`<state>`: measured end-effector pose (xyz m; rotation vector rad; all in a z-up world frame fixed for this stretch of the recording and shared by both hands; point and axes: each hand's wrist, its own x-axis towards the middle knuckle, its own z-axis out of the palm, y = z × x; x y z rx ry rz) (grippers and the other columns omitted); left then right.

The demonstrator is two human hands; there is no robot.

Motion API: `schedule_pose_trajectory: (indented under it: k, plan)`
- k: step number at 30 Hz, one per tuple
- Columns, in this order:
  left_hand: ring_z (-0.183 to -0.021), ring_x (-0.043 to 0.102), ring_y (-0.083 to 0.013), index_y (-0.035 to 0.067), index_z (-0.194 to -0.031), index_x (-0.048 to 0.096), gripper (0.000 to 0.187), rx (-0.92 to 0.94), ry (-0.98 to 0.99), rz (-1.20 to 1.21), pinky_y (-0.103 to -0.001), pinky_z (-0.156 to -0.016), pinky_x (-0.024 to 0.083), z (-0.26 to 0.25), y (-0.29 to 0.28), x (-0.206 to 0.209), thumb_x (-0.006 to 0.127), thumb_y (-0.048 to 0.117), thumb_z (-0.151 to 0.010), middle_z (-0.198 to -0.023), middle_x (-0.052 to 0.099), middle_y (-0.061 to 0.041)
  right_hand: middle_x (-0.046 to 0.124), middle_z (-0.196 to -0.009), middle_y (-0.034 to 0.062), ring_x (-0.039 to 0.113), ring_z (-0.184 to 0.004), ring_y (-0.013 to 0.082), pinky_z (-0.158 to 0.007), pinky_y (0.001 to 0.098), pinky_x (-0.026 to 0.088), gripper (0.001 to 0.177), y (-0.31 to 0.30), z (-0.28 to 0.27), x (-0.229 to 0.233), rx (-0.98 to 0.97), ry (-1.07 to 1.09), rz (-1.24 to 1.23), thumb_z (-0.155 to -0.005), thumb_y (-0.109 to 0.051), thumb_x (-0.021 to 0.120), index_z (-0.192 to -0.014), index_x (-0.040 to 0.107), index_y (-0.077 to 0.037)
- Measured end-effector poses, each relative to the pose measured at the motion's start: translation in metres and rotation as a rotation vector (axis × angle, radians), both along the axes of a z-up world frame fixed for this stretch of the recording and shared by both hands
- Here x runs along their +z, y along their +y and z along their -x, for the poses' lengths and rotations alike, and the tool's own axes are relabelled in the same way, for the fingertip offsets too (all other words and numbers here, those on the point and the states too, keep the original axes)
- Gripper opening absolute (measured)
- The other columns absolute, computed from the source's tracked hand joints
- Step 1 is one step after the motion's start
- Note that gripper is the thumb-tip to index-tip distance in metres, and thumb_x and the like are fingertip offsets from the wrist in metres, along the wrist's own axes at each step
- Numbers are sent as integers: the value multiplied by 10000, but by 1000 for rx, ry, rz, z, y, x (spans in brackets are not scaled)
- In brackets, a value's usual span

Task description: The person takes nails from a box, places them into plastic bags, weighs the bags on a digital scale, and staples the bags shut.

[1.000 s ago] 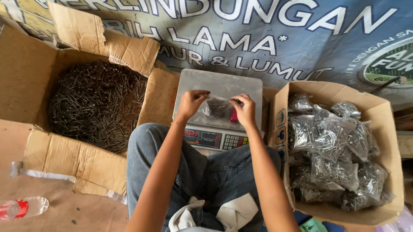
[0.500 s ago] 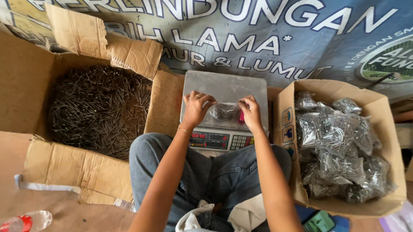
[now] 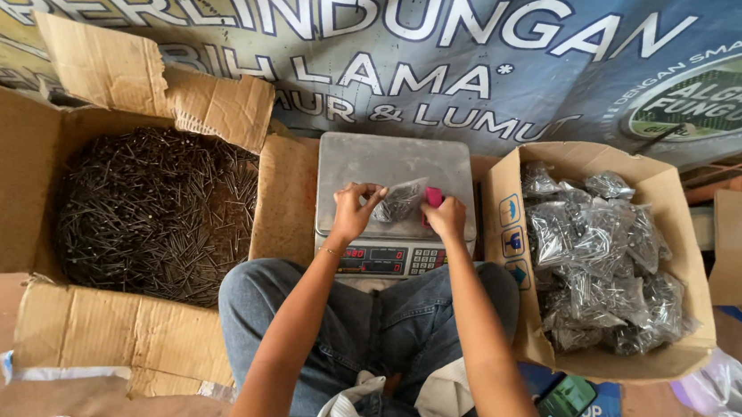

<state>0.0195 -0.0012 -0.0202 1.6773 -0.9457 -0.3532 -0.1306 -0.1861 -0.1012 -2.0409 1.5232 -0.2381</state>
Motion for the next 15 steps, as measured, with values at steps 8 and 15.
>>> schedule_pose_trajectory:
  k: [8, 15]
  plan:
    - [-763, 596, -171, 165, -842, 674, 172, -18, -48, 63, -337, -811, 356, 2, 5, 0, 675, 336, -853, -718, 658, 17, 540, -879, 84, 568, -797, 219, -585, 397, 506, 281, 28, 12, 53, -330, -974, -497, -769, -157, 691, -982, 531, -67]
    - [-786, 538, -166, 173, -861, 658, 105, -34, -233, 132, -384, -856, 274, 4, 7, 7, 672, 277, -854, -753, 641, 36, 557, -965, 97, 560, -925, 224, -752, 354, 488, 328, 89, -25, 124, -31, -978, -125, -810, -168, 731, -1046, 512, -106]
